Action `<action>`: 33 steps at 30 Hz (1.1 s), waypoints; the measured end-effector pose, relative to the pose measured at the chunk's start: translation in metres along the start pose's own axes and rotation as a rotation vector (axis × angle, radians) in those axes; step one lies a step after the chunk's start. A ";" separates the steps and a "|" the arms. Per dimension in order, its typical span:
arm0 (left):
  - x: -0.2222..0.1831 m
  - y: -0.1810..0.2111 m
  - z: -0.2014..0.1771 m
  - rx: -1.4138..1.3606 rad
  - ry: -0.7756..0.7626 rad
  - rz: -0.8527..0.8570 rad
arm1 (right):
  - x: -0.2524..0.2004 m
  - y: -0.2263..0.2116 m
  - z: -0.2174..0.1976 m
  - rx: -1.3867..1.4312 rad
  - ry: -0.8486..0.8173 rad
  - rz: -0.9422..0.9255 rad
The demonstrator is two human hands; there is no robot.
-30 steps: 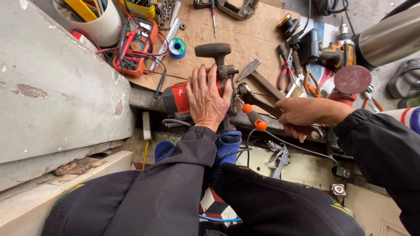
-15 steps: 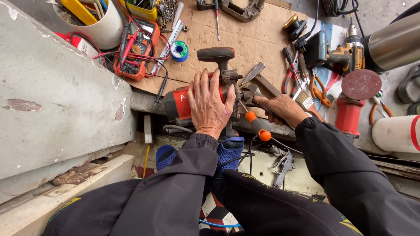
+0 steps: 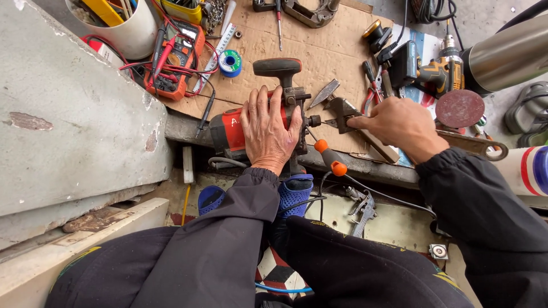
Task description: Disassembling a mechanical component using a wrench and screwdriver on a cluttered repair workbench.
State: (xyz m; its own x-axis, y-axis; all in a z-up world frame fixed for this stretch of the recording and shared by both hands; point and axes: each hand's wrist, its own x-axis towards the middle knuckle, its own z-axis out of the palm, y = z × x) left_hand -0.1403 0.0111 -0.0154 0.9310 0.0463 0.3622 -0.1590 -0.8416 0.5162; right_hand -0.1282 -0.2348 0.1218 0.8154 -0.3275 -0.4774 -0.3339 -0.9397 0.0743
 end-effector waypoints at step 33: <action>-0.001 -0.001 0.006 -0.018 -0.002 -0.008 | -0.034 -0.053 0.031 -0.300 0.207 -0.098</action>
State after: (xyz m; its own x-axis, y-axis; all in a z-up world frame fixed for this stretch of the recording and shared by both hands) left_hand -0.1390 0.0085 -0.0209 0.9327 0.0517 0.3568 -0.1577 -0.8315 0.5327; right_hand -0.1531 -0.1707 0.1066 0.9251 -0.2192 -0.3100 -0.1214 -0.9445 0.3053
